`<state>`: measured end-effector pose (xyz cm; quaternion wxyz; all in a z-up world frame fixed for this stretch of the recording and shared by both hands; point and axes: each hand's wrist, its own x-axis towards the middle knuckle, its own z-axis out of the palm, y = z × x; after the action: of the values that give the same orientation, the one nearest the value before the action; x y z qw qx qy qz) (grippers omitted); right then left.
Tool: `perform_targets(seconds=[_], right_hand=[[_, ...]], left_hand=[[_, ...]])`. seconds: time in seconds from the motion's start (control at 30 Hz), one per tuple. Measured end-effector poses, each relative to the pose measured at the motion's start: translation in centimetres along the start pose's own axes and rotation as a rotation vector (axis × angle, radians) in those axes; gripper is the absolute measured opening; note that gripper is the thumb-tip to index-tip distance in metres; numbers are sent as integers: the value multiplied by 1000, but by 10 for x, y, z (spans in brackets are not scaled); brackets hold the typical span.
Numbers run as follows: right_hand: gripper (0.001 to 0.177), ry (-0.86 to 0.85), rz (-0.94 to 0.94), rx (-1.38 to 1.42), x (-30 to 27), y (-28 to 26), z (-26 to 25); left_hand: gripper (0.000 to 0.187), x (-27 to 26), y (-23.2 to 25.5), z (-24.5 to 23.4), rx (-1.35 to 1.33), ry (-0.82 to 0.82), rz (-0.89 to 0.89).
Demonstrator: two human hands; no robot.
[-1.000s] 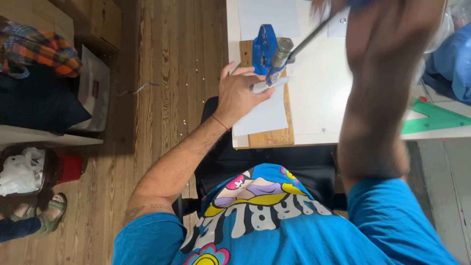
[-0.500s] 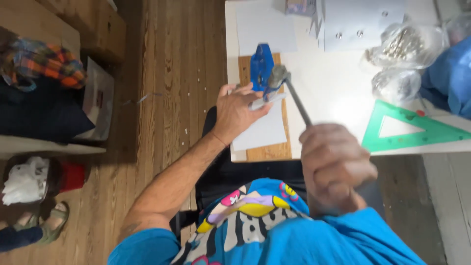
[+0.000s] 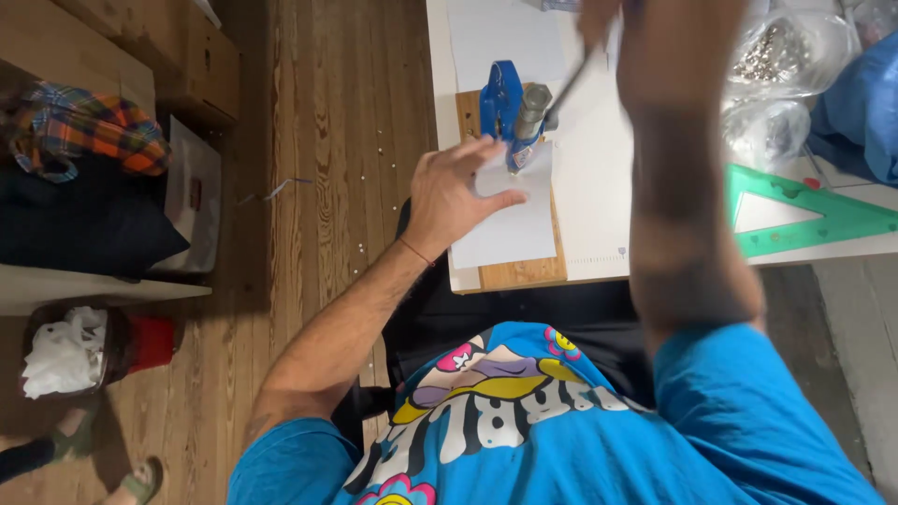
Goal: Using a manual hand press to punch holes or set hardware into small pieces of material
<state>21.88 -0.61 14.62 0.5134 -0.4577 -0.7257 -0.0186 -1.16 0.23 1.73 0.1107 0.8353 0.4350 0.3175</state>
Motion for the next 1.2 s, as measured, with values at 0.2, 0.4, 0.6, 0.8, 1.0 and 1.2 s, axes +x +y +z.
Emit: perform_targets(seconds=[0.2, 0.4, 0.6, 0.8, 1.0, 1.2], right_hand=[[27, -124, 217, 97, 12, 44, 23], [35, -219, 417, 166, -51, 94, 43], [34, -355, 823, 72, -128, 81, -40], [3, 9, 310, -247, -116, 187, -120], [14, -270, 83, -764, -108, 414, -97], [30, -663, 334, -1036, -100, 450, -77]], left_hand=[[103, -27, 0, -32, -283, -67, -364], [63, -41, -27, 2, -725, -67, -709], [53, -33, -4, -27, -1082, -151, -724], [16, -31, 11, -60, -997, -687, -498], [20, -17, 53, -69, -624, -820, -342], [23, -18, 56, -72, -702, -652, -351]])
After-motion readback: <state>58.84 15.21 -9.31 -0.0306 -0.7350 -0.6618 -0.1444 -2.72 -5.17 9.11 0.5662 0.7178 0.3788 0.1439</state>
